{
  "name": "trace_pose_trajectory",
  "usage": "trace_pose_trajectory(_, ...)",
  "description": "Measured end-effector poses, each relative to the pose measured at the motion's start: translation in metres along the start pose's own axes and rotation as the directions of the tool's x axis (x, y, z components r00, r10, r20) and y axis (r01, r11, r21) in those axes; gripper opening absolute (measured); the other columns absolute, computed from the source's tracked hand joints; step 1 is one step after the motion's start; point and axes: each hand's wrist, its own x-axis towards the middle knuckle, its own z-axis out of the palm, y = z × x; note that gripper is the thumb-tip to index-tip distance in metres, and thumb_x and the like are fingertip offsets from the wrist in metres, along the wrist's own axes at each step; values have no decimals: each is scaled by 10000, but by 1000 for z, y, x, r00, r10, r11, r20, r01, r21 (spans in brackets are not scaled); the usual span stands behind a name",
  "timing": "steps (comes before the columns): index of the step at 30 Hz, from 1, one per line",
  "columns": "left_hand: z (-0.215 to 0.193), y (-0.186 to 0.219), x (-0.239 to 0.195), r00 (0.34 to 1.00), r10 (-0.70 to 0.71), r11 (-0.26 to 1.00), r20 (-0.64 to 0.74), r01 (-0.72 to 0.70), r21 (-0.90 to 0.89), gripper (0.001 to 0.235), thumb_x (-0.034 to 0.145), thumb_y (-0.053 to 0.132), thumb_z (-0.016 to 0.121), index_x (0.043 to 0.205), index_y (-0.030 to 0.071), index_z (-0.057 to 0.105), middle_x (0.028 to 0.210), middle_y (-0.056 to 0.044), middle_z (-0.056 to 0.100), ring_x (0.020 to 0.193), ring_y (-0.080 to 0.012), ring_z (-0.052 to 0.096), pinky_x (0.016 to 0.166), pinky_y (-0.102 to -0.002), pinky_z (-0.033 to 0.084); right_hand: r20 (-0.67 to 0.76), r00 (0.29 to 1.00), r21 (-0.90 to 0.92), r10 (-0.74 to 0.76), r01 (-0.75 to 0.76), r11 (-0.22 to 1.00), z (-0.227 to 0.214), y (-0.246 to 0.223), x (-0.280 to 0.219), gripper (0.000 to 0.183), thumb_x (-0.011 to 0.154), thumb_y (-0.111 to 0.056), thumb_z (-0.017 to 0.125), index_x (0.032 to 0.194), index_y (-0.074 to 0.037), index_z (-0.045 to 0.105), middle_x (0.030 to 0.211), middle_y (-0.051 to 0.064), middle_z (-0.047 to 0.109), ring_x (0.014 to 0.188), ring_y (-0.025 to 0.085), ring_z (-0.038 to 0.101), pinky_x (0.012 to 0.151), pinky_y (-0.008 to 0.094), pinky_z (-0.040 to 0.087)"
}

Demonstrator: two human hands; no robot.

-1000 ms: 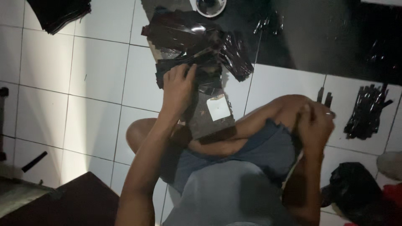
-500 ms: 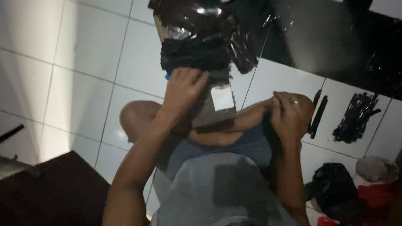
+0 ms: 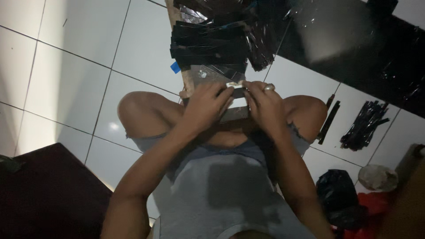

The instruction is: The person sits cross-legged on a tiled floor and repeatedly peels a thin strip from the edge of small black rectangular sheets using both hands. The peeled strips are placed aside, and the process continues with multiple sheets from a nearby stack.

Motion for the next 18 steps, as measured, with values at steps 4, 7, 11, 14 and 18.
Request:
trace_pose_trajectory(4, 18, 3, 6, 999, -31, 999, 10, 31, 18, 348, 942, 217, 715, 1251, 59, 698, 1194, -132, 640, 1069, -291, 616, 883, -445, 492, 67, 998, -37, -16, 18, 999, -2, 3, 2, 309, 931, -54, 717, 1239, -70, 727, 1100, 150, 731, 944, 295, 701, 790, 391, 572)
trace_pose_trajectory(7, 21, 0, 4, 999, -31, 999, 37, 32, -35, 331, 935, 203, 734, 1238, 71, 709, 1145, -118, 638, 1014, -289, 608, 855, -445, 490, 79, 997, -7, -5, 6, 1000, -1, 7, 0, 264, 927, -52, 734, 1190, -62, 747, 1054, 139, 743, 918, 292, 699, 768, 385, 567)
trace_pose_trajectory(11, 21, -4, 3, 997, -42, 991, 65, 50, -122, 293, 942, 188, 739, 1216, 84, 721, 1065, -90, 643, 943, -263, 601, 809, -438, 474, 39, 999, 127, -22, 17, 992, 0, 13, -2, 215, 965, -60, 744, 1180, -60, 750, 1053, 111, 750, 931, 254, 718, 804, 365, 574)
trace_pose_trajectory(14, 21, -6, 3, 999, 38, 997, -6, -38, -66, 250, 949, 177, 736, 1186, 101, 717, 1058, -58, 655, 940, -242, 600, 807, -420, 465, 46, 998, 8, -51, 51, 999, 0, 16, -4, 189, 951, -79, 782, 1139, -92, 765, 1020, 82, 757, 888, 229, 714, 784, 354, 565)
trace_pose_trajectory(18, 19, -7, 0, 987, 156, 987, -45, -153, 54, 285, 908, 116, 698, 1192, 90, 710, 1093, -56, 653, 1010, -224, 602, 873, -396, 474, 51, 993, -142, -108, 114, 983, -1, 13, -9, 303, 876, -79, 799, 1176, -105, 770, 1007, 76, 754, 866, 213, 702, 738, 342, 553)
